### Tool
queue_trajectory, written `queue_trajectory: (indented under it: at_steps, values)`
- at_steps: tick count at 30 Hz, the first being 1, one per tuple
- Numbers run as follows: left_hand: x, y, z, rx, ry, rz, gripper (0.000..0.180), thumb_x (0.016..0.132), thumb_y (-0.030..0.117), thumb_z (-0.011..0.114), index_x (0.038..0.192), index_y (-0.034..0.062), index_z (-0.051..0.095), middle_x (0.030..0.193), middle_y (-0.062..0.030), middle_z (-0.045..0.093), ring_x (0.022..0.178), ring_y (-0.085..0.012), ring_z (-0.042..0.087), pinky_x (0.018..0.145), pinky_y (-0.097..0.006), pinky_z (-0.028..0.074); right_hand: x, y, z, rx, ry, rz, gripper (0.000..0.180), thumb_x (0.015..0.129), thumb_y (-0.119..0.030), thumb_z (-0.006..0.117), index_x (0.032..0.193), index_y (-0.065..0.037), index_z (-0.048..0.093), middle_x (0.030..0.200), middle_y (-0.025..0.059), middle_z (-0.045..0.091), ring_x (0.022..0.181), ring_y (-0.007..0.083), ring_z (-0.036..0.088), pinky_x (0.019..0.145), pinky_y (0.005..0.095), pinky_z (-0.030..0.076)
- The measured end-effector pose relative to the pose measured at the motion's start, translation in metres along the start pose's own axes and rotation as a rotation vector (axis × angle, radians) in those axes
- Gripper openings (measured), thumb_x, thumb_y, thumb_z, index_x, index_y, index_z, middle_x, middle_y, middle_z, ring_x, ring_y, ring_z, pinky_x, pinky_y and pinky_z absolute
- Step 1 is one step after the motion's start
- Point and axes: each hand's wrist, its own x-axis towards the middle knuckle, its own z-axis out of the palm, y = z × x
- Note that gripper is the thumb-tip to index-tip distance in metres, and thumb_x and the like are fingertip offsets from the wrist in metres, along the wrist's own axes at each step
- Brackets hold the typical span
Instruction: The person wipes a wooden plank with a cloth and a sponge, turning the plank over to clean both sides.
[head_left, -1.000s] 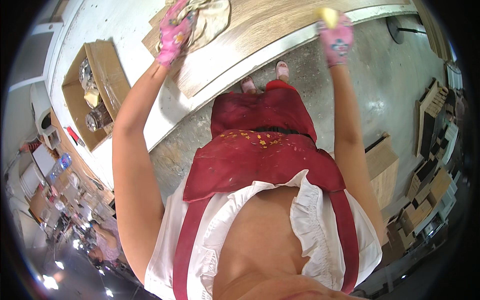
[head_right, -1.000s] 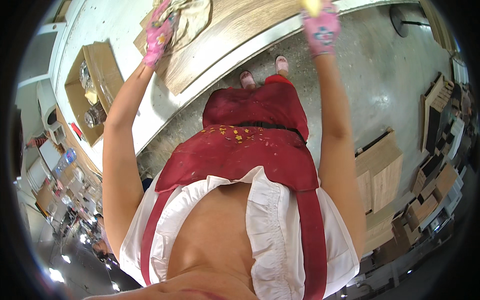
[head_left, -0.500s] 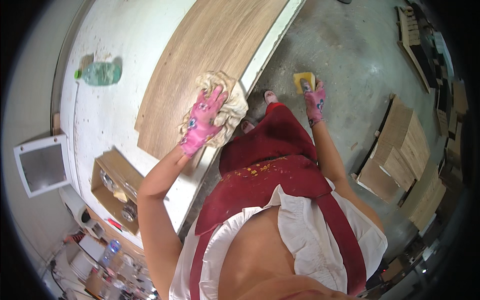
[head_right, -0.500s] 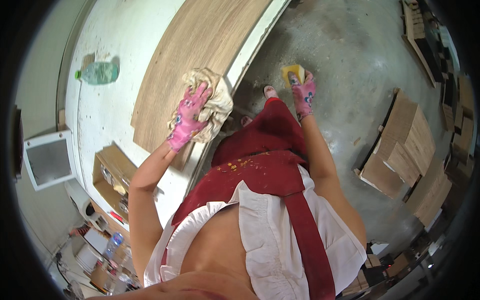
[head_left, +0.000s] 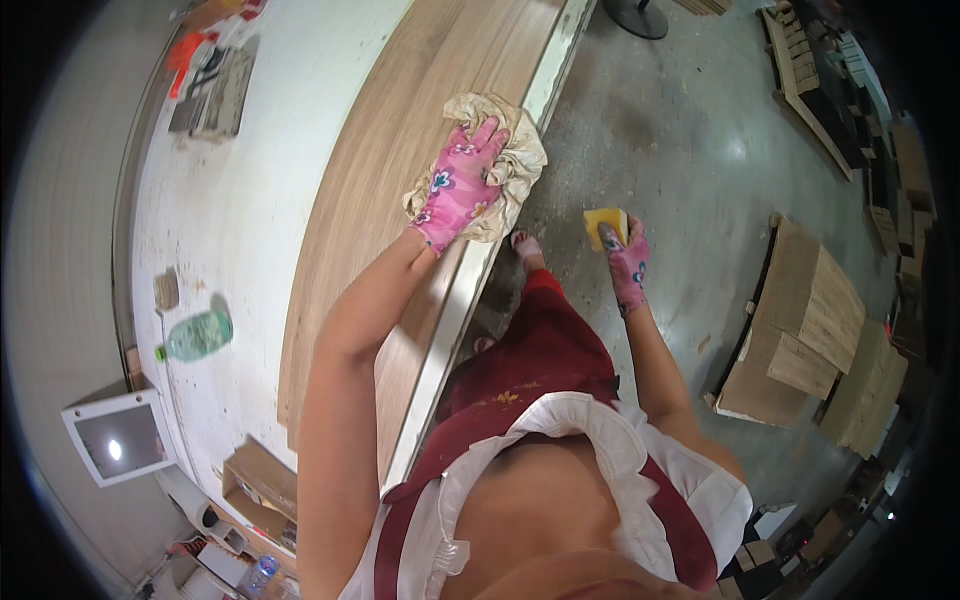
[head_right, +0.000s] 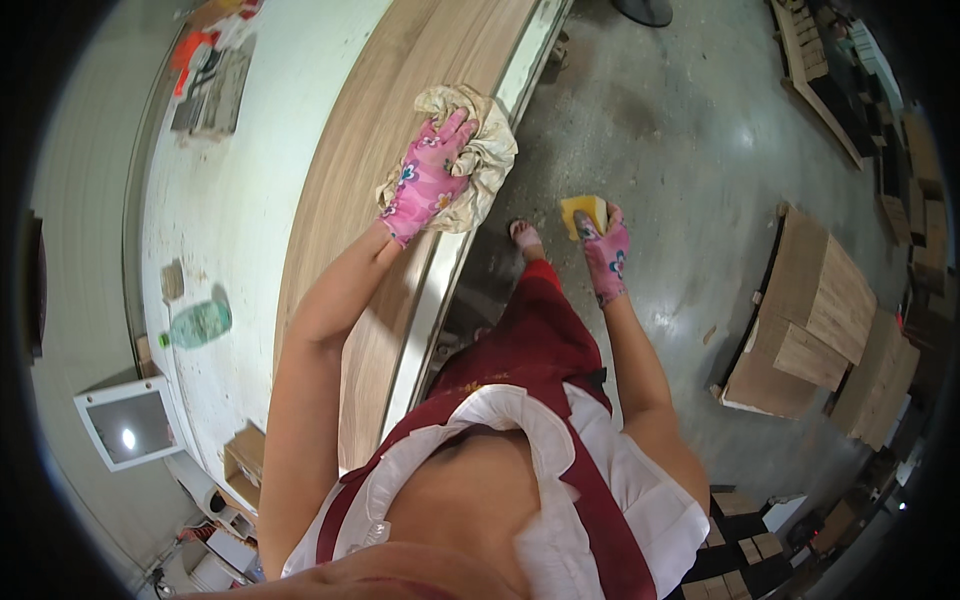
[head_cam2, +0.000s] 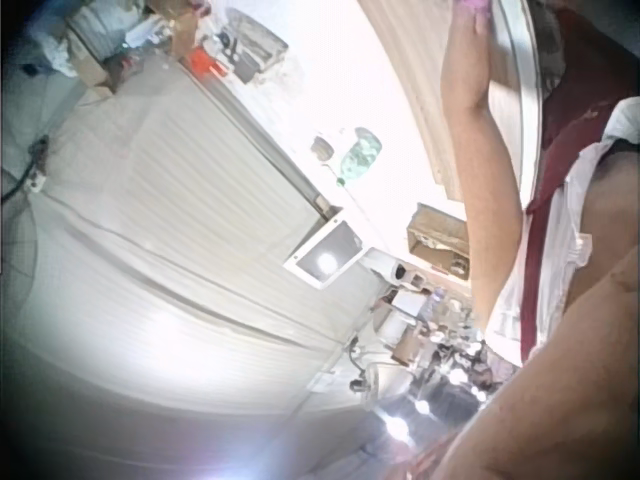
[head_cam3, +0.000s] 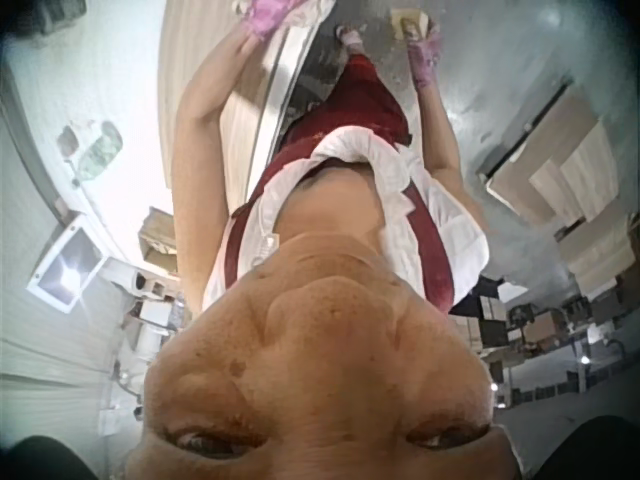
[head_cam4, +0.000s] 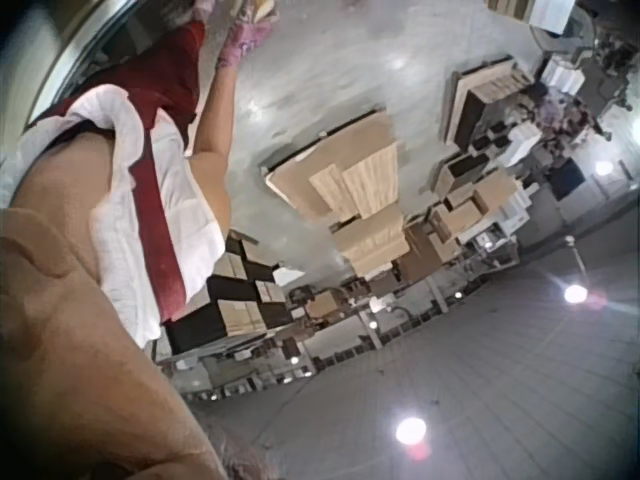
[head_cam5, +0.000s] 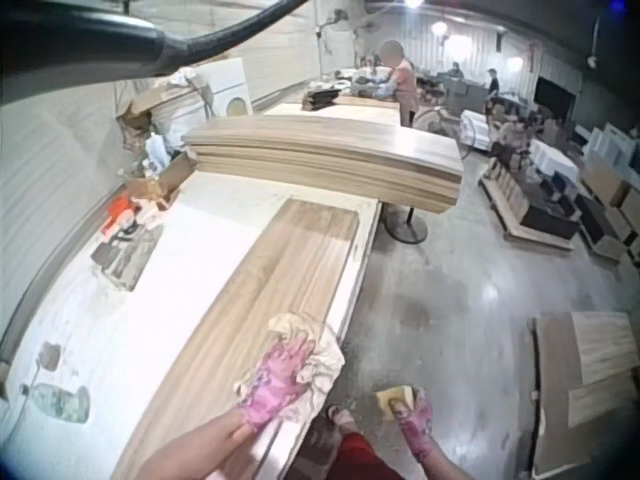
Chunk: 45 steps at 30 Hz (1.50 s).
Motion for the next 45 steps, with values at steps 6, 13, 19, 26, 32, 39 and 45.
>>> queue_trajectory:
  at_steps: [6,13,19,26,32,39,45]
  values:
    - [0.166,-0.052,0.032,-0.051,0.025,0.005,0.066,0.07,0.014,0.071,0.132,0.0158,0.05,0.14,-0.0108,0.044,0.125,-0.0297,0.045,0.112,-0.04,0.026,0.095,0.038,-0.022,0.074,0.022,0.213,0.05,0.082,-0.027,0.071,0.118,0.003,0.052,0.105,0.0133,0.063,0.09,0.0192,0.061,0.08,0.0292,0.049]
    - [0.323,-0.093,0.051,0.021,0.03,0.058,0.062,0.072,0.026,0.069,0.13,0.014,0.051,0.14,-0.0057,0.045,0.127,-0.036,0.041,0.11,-0.038,0.031,0.132,0.094,-0.057,0.137,0.095,0.5,0.048,0.083,-0.025,0.071,0.118,0.003,0.053,0.098,0.0099,0.064,0.08,0.0154,0.061,0.07,0.026,0.05]
    - [0.407,-0.102,0.062,-0.112,0.07,0.031,0.037,0.072,0.01,0.059,0.108,0.0065,0.063,0.104,-0.0183,0.064,0.101,-0.0332,0.06,0.088,-0.038,0.048,0.134,0.109,-0.065,0.159,0.095,0.631,0.043,0.084,-0.026,0.07,0.114,0.001,0.054,0.085,0.0041,0.062,0.059,0.0071,0.054,0.049,0.0195,0.041]
    - [0.407,-0.113,0.047,-0.282,0.043,0.25,0.026,0.066,0.007,0.063,0.091,0.0014,0.064,0.095,-0.0177,0.063,0.095,-0.0343,0.059,0.083,-0.038,0.048,0.15,0.088,-0.07,0.133,0.075,0.652,0.044,0.083,-0.027,0.071,0.113,0.0,0.054,0.083,0.0041,0.062,0.061,0.0078,0.056,0.05,0.0196,0.042]
    - [0.338,-0.106,0.023,-0.479,-0.317,0.247,0.04,0.07,0.014,0.067,0.109,0.0069,0.063,0.117,-0.0121,0.059,0.111,-0.03,0.054,0.098,-0.039,0.041,0.155,0.093,-0.069,0.09,0.016,0.482,0.049,0.083,-0.027,0.071,0.117,0.002,0.052,0.098,0.0078,0.062,0.077,0.0133,0.06,0.062,0.0247,0.049]
    - [0.212,-0.084,0.045,-0.072,-0.137,0.257,0.051,0.066,0.014,0.074,0.115,0.0123,0.062,0.133,-0.0014,0.052,0.126,-0.0276,0.042,0.108,-0.036,0.034,0.182,-0.03,-0.032,0.204,-0.049,0.091,0.048,0.087,-0.03,0.065,0.121,0.0,0.051,0.103,0.0074,0.06,0.083,0.0135,0.059,0.064,0.0248,0.048]
    - [0.034,-0.044,0.006,-0.12,-0.147,0.14,0.05,0.061,0.013,0.074,0.11,0.0138,0.064,0.134,0.0,0.052,0.124,-0.0317,0.043,0.106,-0.04,0.037,0.143,-0.155,0.078,0.572,-0.396,-0.306,0.044,0.086,-0.013,0.065,0.124,0.003,0.048,0.114,0.0116,0.057,0.1,0.019,0.057,0.09,0.0308,0.047]
